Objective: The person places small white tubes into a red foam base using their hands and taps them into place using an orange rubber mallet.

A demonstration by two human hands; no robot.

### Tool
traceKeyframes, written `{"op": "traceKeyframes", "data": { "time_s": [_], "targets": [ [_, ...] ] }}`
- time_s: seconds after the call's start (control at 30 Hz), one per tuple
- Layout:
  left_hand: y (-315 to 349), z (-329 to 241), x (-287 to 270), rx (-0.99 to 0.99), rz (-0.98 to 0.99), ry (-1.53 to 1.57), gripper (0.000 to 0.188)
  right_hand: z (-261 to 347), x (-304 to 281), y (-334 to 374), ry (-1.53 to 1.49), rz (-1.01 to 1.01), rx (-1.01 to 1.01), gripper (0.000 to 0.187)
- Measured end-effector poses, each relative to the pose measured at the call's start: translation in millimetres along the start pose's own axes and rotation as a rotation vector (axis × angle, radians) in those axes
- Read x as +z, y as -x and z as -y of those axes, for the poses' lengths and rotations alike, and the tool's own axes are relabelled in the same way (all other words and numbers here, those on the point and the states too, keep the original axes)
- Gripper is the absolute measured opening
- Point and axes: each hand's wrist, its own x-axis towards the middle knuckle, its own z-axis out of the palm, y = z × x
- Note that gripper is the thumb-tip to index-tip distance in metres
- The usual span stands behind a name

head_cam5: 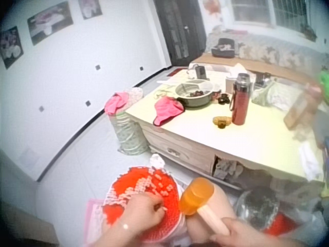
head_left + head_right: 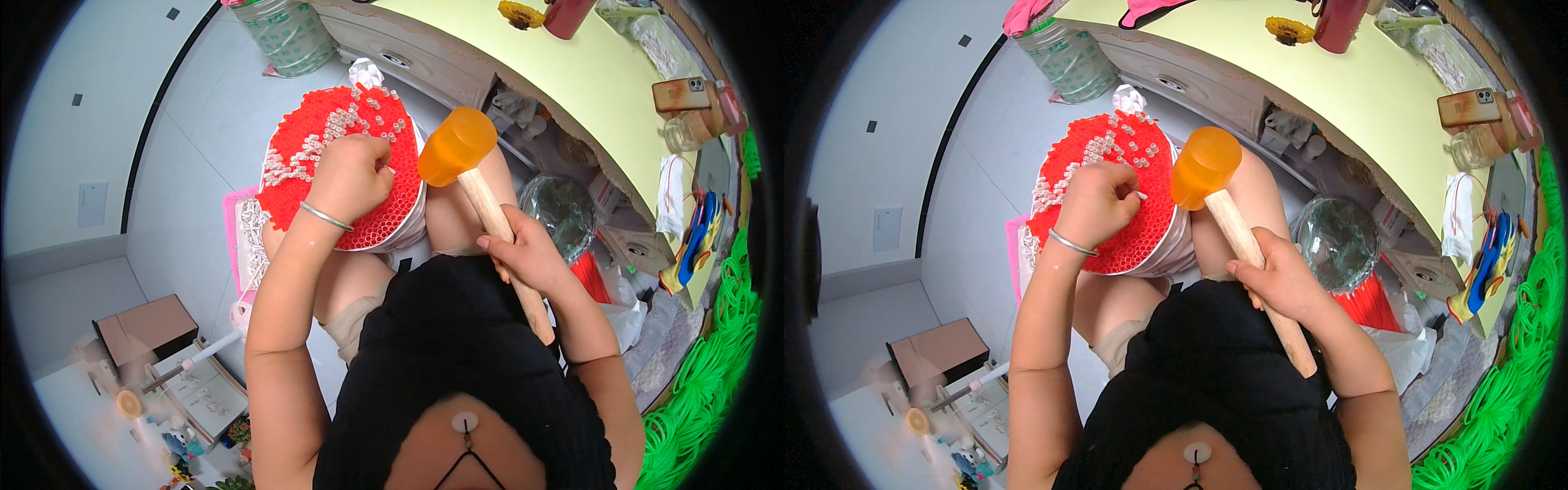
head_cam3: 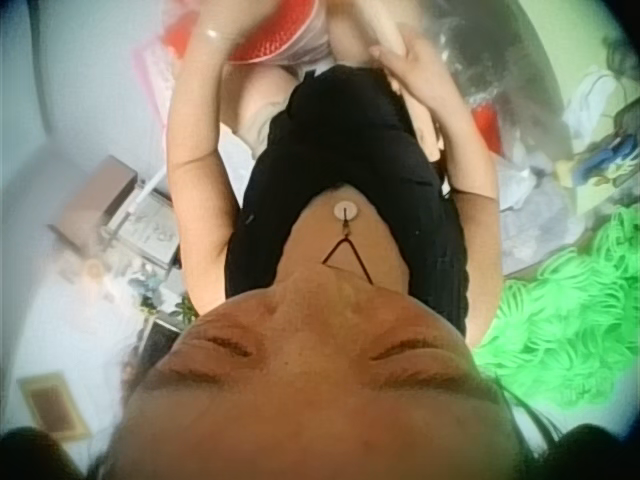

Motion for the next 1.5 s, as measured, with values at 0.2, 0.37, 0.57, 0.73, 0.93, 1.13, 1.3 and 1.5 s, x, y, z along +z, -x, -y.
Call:
{"op": "traceKeyframes", "data": {
  "time_s": [0.2, 0.37, 0.57, 0.73, 0.93, 1.13, 1.3, 1.5],
  "targets": [
    [-5.4, -4.3, 1.1, -0.016, 0.021, -0.008, 0.008, -1.3, -1.3, 1.3, -0.007, -0.004, -0.001, 0.022],
    [-2.7, -1.0, -7.0, -0.098, 0.043, 0.094, 0.009, -1.8, -1.5, 0.3, 0.004, 0.003, -0.005, 0.022],
    [-6.0, -2.3, -2.5, -0.061, 0.039, 0.047, 0.009, 2.0, -1.0, 0.8, 0.021, 0.019, 0.018, 0.018],
    [-10.6, -7.1, 3.0, -0.035, 0.037, -0.06, 0.008, 2.4, -0.5, 2.2, 0.01, 0.019, 0.023, 0.018],
    [-7.4, -4.8, 7.5, -0.099, 0.064, -0.022, 0.009, 6.0, 0.9, 4.4, 0.016, 0.019, 0.027, 0.018],
    [2.1, -0.9, 10.1, -0.061, 0.01, 0.019, 0.009, 18.2, 7.2, 8.8, -0.021, 0.049, -0.042, 0.019],
    [14.6, 6.0, 14.7, -0.053, -0.013, 0.108, 0.021, 33.3, 14.1, 10.3, 0.07, 0.03, -0.088, 0.023],
    [55.2, 15.9, -14.6, -0.161, -0.331, 0.248, 0.031, 86.5, 26.8, 21.5, 0.224, 0.009, -0.211, 0.026]
  ]
}}
